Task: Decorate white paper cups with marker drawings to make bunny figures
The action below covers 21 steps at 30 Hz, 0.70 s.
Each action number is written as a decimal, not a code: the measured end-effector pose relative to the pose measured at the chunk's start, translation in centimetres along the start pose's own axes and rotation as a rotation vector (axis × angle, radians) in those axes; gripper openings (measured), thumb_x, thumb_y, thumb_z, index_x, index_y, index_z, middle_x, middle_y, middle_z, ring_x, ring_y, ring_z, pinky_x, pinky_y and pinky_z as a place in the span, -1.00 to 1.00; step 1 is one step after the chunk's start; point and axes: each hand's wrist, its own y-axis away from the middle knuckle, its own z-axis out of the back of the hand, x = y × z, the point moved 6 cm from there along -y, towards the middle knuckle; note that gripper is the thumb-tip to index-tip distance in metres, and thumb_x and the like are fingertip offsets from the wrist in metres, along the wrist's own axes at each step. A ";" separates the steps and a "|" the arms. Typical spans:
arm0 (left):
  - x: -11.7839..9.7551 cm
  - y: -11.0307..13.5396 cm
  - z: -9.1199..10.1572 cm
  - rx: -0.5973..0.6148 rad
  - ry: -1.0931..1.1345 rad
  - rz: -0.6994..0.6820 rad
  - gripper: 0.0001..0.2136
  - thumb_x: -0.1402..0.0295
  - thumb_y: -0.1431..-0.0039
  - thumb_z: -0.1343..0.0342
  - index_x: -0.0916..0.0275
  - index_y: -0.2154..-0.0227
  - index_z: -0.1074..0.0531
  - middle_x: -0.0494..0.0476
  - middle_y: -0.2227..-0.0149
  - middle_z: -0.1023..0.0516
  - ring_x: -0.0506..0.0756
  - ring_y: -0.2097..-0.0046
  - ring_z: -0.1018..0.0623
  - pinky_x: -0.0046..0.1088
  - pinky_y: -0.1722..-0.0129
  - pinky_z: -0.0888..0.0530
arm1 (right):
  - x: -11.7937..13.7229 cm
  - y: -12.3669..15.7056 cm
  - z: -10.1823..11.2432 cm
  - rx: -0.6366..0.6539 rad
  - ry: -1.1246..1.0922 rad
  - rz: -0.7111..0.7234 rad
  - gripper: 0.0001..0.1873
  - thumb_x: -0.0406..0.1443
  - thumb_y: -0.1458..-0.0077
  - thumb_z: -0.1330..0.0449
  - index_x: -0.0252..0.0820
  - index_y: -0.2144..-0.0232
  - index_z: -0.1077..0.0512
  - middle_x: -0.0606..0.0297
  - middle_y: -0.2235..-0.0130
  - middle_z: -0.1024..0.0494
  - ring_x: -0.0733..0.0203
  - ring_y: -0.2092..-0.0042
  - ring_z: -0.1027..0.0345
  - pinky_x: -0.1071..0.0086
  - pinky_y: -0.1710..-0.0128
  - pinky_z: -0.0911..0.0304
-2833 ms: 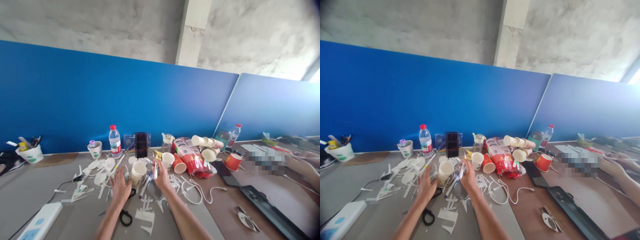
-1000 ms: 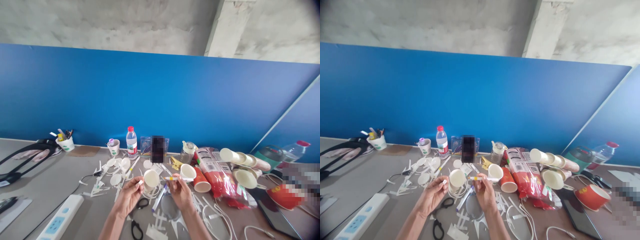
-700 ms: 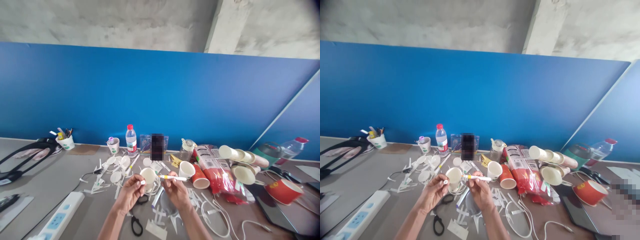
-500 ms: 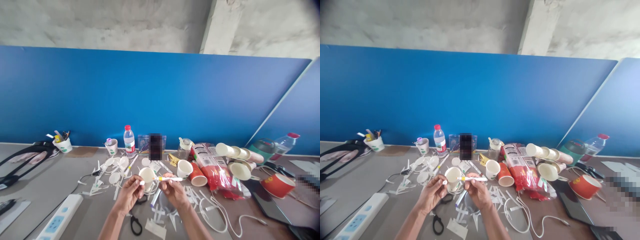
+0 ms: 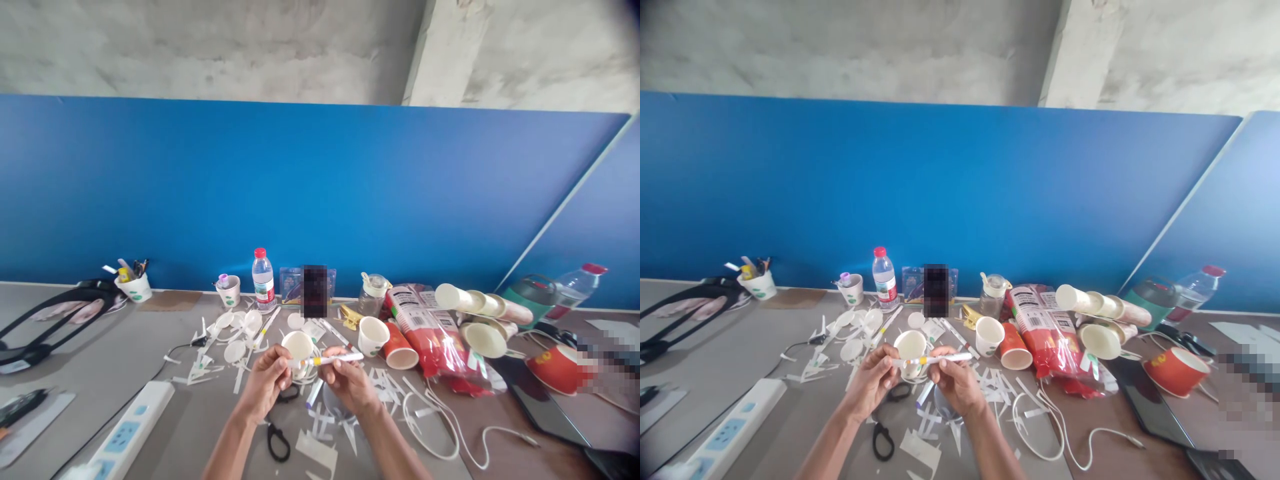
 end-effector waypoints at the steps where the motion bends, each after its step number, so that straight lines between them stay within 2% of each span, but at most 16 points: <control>1: 0.0 0.0 0.0 0.005 -0.002 -0.002 -0.51 -0.04 0.23 -0.57 0.19 0.49 -0.48 -0.14 0.68 -0.34 -0.10 0.62 -0.23 -0.52 0.52 -0.16 | -0.1 0.0 0.0 0.003 0.005 -0.002 -0.47 0.17 0.13 -0.45 -0.07 0.35 -0.49 0.52 0.68 -0.29 0.34 0.58 0.06 0.38 0.46 0.02; 4: 0.0 -0.1 -0.1 0.019 -0.001 -0.007 -0.49 -0.07 0.24 -0.57 0.20 0.49 -0.46 -0.15 0.68 -0.32 -0.10 0.62 -0.22 -0.52 0.52 -0.15 | -0.2 0.0 0.0 0.006 0.019 -0.013 -0.47 0.17 0.12 -0.45 -0.08 0.35 -0.51 0.53 0.67 -0.31 0.34 0.59 0.04 0.40 0.47 0.01; 9: -0.2 -0.2 -0.2 0.028 -0.015 -0.029 -0.45 -0.10 0.27 -0.57 0.22 0.50 -0.45 -0.16 0.69 -0.30 -0.12 0.63 -0.21 -0.54 0.53 -0.13 | -0.3 0.0 0.1 -0.001 -0.013 -0.018 -0.49 0.13 0.15 -0.50 -0.11 0.35 -0.56 0.48 0.65 -0.37 0.30 0.56 -0.13 0.42 0.47 -0.10; 16: 0.2 0.0 -0.8 0.034 -0.073 -0.024 -0.42 -0.13 0.26 -0.57 0.22 0.48 -0.43 -0.15 0.68 -0.34 -0.12 0.62 -0.22 -0.55 0.55 -0.07 | -0.7 -0.1 0.0 0.000 -0.045 -0.046 -0.51 0.08 0.18 -0.52 -0.13 0.36 -0.56 0.46 0.65 -0.43 0.32 0.57 -0.13 0.43 0.48 -0.07; 21: 0.5 0.3 -1.4 0.110 -0.017 0.013 -0.43 -0.14 0.18 -0.54 0.21 0.42 -0.44 -0.14 0.64 -0.37 -0.12 0.62 -0.23 -0.55 0.54 -0.11 | -0.9 0.0 0.0 0.009 -0.055 -0.070 -0.52 0.08 0.17 -0.52 -0.11 0.36 -0.56 0.46 0.65 -0.43 0.30 0.55 -0.15 0.41 0.43 -0.07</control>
